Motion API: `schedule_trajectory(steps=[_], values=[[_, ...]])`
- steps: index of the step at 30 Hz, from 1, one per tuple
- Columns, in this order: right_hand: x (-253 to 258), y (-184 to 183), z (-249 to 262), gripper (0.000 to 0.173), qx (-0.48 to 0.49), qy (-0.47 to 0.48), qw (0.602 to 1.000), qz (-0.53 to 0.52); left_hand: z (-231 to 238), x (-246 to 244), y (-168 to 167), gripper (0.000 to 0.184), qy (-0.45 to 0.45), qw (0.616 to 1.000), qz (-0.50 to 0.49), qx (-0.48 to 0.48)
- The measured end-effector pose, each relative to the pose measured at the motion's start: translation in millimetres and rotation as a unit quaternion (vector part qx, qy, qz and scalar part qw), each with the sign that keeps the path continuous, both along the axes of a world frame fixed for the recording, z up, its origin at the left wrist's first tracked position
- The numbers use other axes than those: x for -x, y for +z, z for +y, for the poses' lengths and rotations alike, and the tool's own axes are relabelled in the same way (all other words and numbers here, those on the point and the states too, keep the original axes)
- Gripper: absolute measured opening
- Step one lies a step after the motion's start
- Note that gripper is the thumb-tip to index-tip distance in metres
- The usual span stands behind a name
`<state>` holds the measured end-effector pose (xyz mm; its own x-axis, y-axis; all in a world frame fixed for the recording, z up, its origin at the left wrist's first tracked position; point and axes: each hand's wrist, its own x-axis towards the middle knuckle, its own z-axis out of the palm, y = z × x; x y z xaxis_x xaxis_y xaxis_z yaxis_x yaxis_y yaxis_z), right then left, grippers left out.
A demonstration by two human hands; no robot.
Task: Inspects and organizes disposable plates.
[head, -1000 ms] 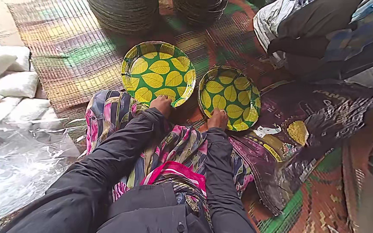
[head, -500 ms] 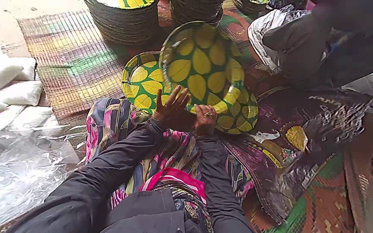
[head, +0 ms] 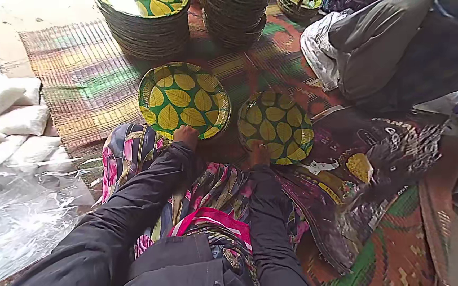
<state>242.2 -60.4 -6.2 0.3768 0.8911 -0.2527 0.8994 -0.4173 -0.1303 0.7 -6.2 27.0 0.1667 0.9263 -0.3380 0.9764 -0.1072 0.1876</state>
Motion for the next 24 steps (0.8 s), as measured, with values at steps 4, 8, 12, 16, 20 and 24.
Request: schedule_trajectory(steps=[4, 8, 12, 16, 20, 24], values=[[7, 1, 0, 0.047, 0.004, -0.038, 0.999, -0.010, 13, 12, -22, 0.028, -0.058, 0.994, -0.094, -0.002], [-3, 8, -6, 0.031, -0.045, -0.055, 0.997, 0.018, 7, 15, -25, 0.045, -0.073, 0.978, -0.194, -0.020], [-7, 18, -22, 0.034, -0.243, -0.018, 0.969, -0.035, 3, 12, -28, 0.059, -0.087, 0.938, -0.282, -0.180], [17, 9, -16, 0.015, -0.580, 0.151, 0.780, -0.182, -3, 2, -32, 0.052, -0.128, 0.767, -0.289, -0.559], [50, -2, -1, 0.027, -0.489, 0.291, 0.822, -0.038, -25, -6, -22, 0.036, -0.203, 0.744, -0.187, -0.609], [51, -14, 6, 0.049, -0.318, 0.268, 0.909, 0.014, -25, -5, -21, 0.020, -0.140, 0.940, -0.115, -0.291]])
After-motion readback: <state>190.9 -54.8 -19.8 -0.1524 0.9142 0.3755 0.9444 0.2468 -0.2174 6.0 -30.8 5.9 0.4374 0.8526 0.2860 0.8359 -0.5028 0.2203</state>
